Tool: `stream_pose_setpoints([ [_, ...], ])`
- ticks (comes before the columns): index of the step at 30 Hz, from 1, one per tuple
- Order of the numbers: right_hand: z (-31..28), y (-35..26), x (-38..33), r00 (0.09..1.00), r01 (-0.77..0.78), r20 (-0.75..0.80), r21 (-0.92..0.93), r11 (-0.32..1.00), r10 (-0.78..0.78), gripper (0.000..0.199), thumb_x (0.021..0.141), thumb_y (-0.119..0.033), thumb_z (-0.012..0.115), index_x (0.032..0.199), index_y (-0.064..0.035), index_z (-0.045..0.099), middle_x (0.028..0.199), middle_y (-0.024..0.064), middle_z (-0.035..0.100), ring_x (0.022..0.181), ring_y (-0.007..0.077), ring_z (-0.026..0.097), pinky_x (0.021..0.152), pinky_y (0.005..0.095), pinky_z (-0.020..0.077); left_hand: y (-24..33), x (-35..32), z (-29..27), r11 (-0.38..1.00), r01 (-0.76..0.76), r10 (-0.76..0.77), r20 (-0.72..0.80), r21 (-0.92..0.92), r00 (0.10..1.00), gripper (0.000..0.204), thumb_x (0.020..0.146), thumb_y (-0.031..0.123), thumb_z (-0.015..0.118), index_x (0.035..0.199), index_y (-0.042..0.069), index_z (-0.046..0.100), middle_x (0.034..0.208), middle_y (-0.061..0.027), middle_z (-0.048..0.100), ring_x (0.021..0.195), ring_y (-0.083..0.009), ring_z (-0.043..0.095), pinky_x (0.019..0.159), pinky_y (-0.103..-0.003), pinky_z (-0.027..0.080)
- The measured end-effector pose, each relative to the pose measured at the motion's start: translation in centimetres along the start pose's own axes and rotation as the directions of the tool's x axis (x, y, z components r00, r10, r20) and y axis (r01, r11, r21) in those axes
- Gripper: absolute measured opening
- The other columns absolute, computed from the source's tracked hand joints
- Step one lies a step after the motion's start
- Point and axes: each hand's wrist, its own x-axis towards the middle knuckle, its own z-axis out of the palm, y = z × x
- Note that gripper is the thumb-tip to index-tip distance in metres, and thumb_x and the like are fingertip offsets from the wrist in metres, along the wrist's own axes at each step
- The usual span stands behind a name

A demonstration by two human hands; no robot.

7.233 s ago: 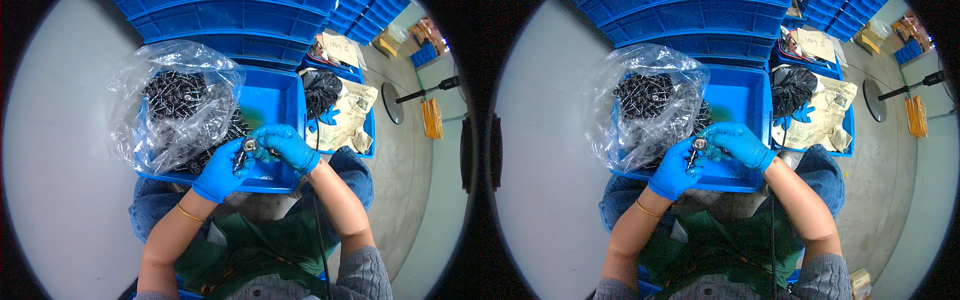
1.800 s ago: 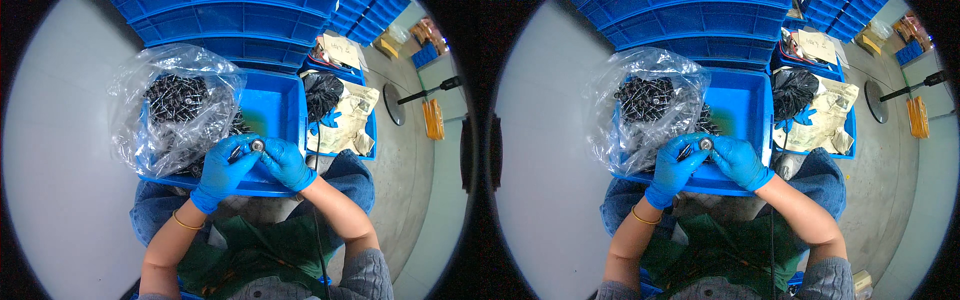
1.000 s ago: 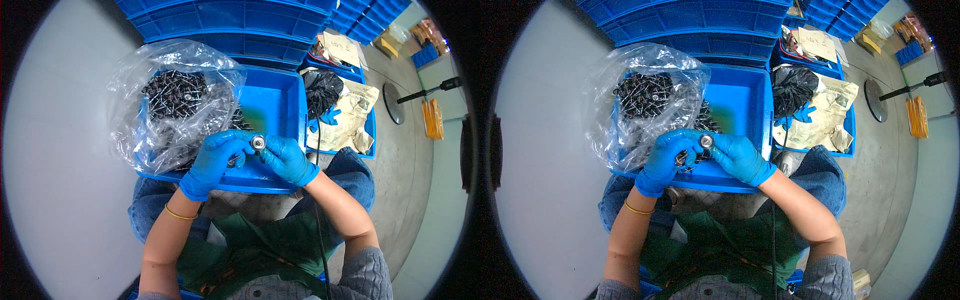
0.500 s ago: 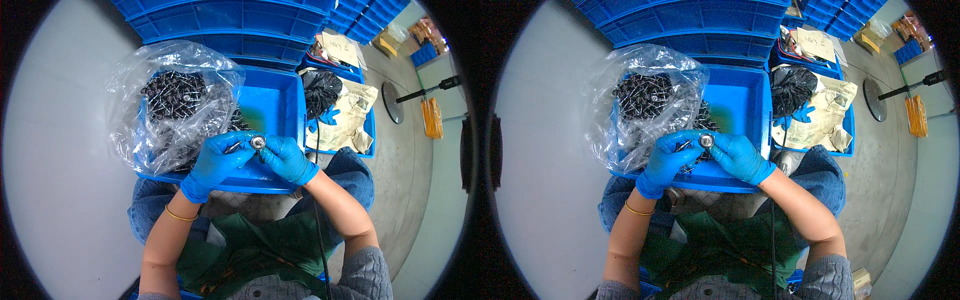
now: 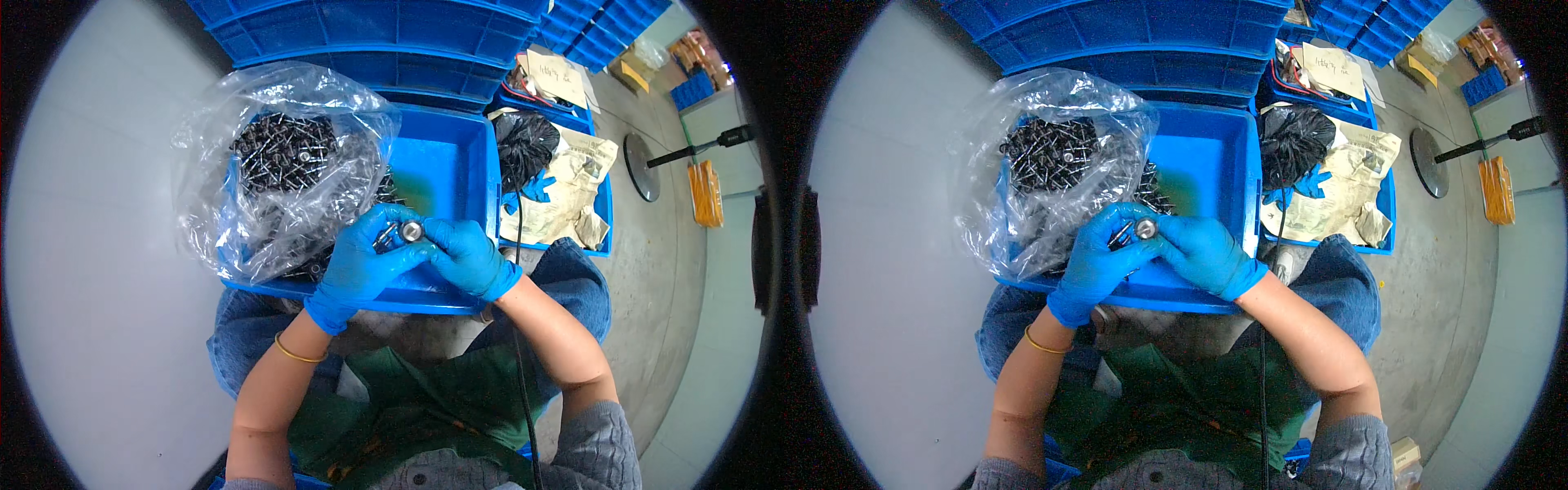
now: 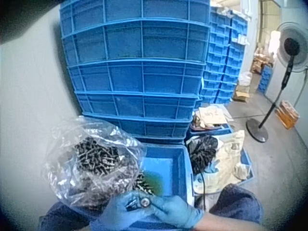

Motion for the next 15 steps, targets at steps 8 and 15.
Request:
stream_pose_setpoints([
  [8,-1.5,2.2,2.7,0.791,-0.536,0.295,0.756,0.375,0.536,0.028,0.077,-0.014,0.056,0.104,-0.0063,0.055,0.075,-0.0024,0.055,0.055,0.0049,0.043,0.051,0.0203,0.0392,-1.1,0.8,-3.4,0.956,-0.121,0.100,-0.092,-0.266,0.991,0.017,0.078,0.006,0.049,0.095,0.004,0.049,0.076,-0.0029,0.049,0.064,-0.0086,0.046,0.047,-0.018,0.036],
  [15,4.6,10.1,1.7,0.826,-0.169,0.346,-0.602,0.780,0.445,0.016,0.075,-0.013,0.049,0.080,-0.0070,0.063,0.074,0.0119,0.061,0.068,0.0221,0.060,0.059,0.0337,0.0470,-0.5,0.5,-4.2,0.810,0.196,-0.261,-0.041,-0.553,0.964,0.022,0.083,0.015,0.045,0.102,0.005,0.049,0.077,-0.0019,0.049,0.069,-0.0085,0.048,0.049,-0.016,0.036],
])
